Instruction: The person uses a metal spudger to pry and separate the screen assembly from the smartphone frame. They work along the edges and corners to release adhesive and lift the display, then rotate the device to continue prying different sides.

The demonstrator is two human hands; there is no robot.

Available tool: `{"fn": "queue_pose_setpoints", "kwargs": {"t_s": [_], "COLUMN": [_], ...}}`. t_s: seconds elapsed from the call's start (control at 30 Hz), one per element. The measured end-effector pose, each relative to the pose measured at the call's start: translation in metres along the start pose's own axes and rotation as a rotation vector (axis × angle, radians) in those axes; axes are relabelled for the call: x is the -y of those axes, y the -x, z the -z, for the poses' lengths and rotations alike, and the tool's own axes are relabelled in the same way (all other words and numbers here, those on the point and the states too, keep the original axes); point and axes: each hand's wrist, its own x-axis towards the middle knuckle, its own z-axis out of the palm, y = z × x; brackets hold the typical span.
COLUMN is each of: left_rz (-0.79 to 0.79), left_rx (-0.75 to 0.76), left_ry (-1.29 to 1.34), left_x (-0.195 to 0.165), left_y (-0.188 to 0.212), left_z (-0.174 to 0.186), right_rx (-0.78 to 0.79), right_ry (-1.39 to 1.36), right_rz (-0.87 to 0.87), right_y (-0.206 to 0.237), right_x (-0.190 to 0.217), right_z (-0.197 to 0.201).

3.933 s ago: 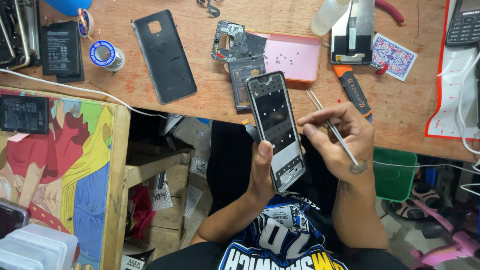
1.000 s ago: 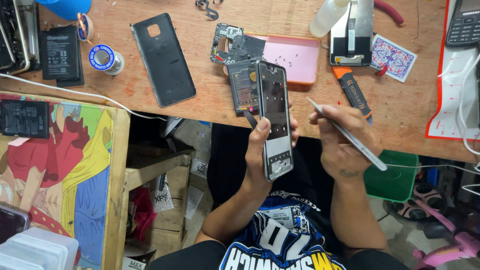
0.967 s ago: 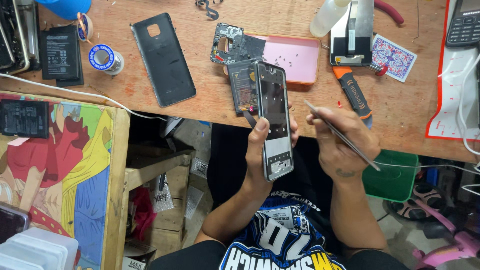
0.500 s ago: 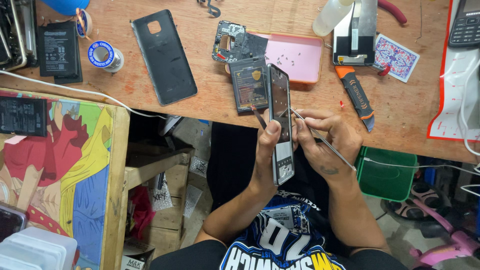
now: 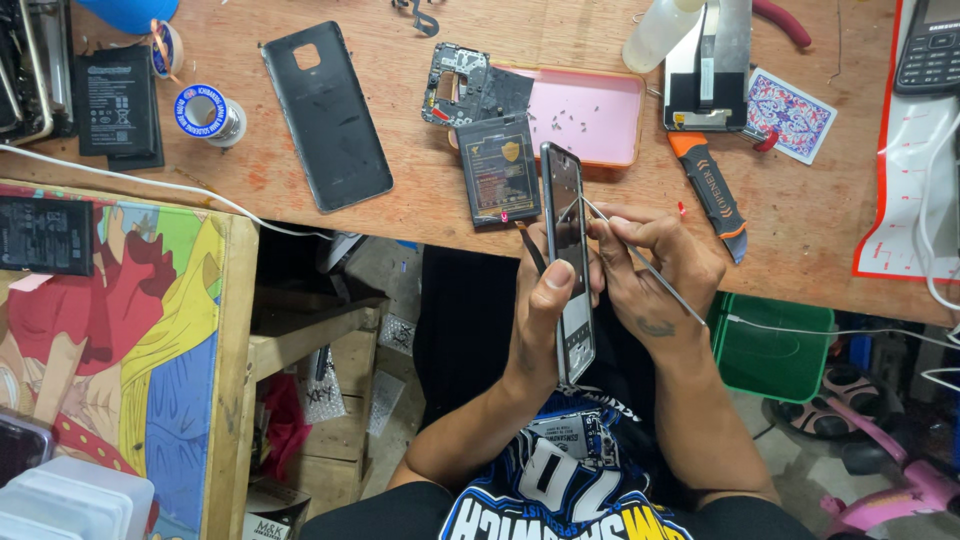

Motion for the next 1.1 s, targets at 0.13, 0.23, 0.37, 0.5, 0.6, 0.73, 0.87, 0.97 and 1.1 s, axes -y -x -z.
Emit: {"fn": "queue_pose_setpoints", "kwargs": {"t_s": [0.13, 0.23, 0.37, 0.5, 0.6, 0.73, 0.87, 0.97, 1.1], "left_rz": [0.01, 0.011, 0.016, 0.064, 0.138, 0.132, 0.061, 0.013, -0.002], "left_rx": [0.001, -0.011, -0.01, -0.01, 0.014, 0.018, 0.014, 0.015, 0.002], "left_ry": [0.033, 0.018, -0.017, 0.108, 0.264, 0.23, 0.078, -0.035, -0.154], "left_x": [0.001, 0.002, 0.006, 0.016, 0.022, 0.019, 0.01, 0.004, 0.001], "left_y": [0.0, 0.0, 0.004, 0.008, 0.008, 0.011, 0.008, 0.005, 0.005], "left_z": [0.002, 0.002, 0.003, 0.007, 0.009, 0.01, 0.003, -0.001, -0.003], "right_rx": [0.001, 0.006, 0.032, -0.013, -0.072, -0.062, -0.016, 0.005, -0.004], "right_ry": [-0.058, -0.022, -0.005, -0.012, -0.143, -0.17, -0.251, -0.22, -0.162], "right_rz": [-0.025, 0.016, 0.08, 0.149, -0.009, -0.073, -0.243, -0.277, -0.307], "right_y": [0.003, 0.002, -0.002, -0.001, 0.002, 0.002, -0.006, -0.015, -0.023], "right_x": [0.0, -0.001, -0.006, -0.011, -0.011, -0.003, 0.005, 0.006, 0.005], "right_z": [-0.003, -0.003, 0.002, -0.001, -0.006, 0.0, 0.008, 0.008, 0.008]}}
